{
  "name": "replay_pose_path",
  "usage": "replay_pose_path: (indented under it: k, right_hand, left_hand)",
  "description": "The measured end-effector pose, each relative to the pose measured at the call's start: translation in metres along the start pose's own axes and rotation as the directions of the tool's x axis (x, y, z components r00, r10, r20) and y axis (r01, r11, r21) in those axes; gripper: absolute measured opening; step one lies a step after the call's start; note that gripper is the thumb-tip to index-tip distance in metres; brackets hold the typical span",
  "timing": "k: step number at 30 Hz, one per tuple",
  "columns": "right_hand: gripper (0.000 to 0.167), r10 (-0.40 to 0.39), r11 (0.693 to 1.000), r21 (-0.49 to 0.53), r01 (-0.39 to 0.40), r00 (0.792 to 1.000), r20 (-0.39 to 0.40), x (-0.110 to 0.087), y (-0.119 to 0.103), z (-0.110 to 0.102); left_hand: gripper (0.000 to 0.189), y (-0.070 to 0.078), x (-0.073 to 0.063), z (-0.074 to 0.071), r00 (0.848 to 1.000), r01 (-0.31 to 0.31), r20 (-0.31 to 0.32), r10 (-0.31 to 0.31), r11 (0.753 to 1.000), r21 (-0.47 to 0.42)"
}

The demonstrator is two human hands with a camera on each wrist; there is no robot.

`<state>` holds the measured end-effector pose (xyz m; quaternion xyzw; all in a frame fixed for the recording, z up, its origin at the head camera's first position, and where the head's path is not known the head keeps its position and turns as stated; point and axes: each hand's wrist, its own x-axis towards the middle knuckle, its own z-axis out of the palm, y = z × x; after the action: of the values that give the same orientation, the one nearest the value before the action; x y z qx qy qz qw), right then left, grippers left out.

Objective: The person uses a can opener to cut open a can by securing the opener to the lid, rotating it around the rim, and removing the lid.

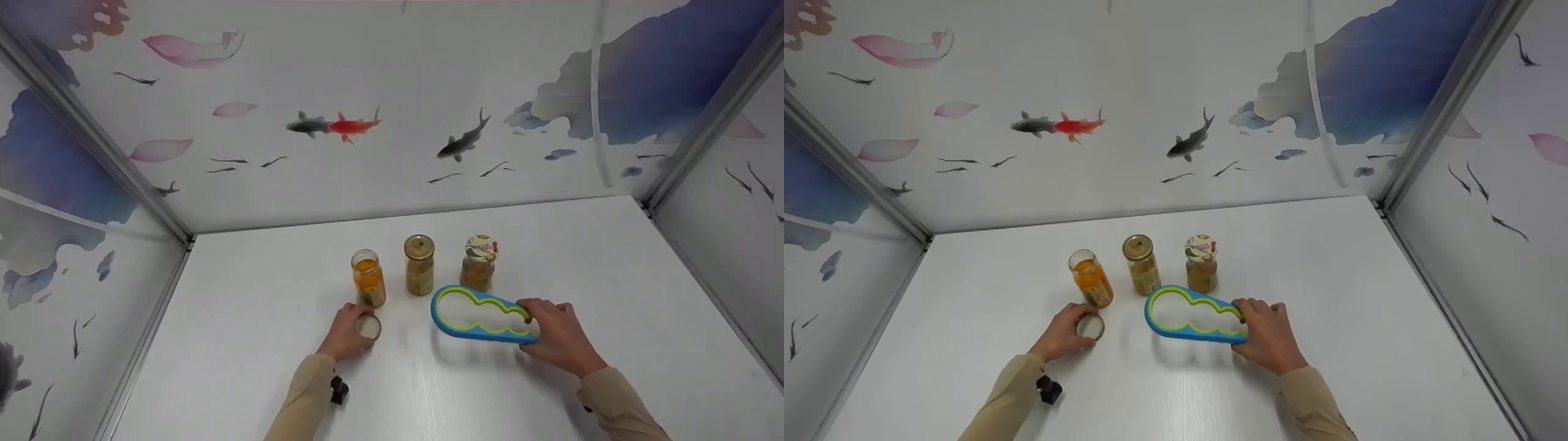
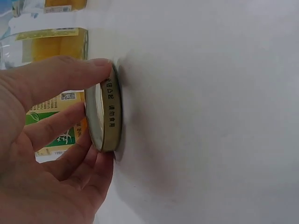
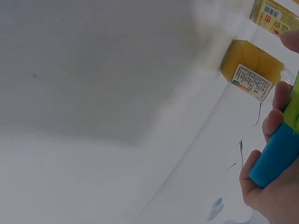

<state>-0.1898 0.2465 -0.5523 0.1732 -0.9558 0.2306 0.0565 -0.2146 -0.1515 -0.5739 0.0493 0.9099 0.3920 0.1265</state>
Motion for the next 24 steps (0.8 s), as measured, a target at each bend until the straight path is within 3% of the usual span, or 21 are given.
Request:
replay_pose_path:
  k: [19,24]
  right_hand:
    - [0.069,0.057,0.998,0.016,-0.058,0.997,0.048,0.0,-0.002,0.007]
    - [0.069,0.07,0.997,0.023,-0.071,0.996,0.049,-0.001,0.002,0.007]
  left_hand:
    - [0.059,0.015,-0.003,0.004,0.999,0.041,0.01,-0.042,0.993,0.112]
    - [0.064,0.022,-0.01,0.001,1.0,-0.002,0.003,0.002,0.995,0.098]
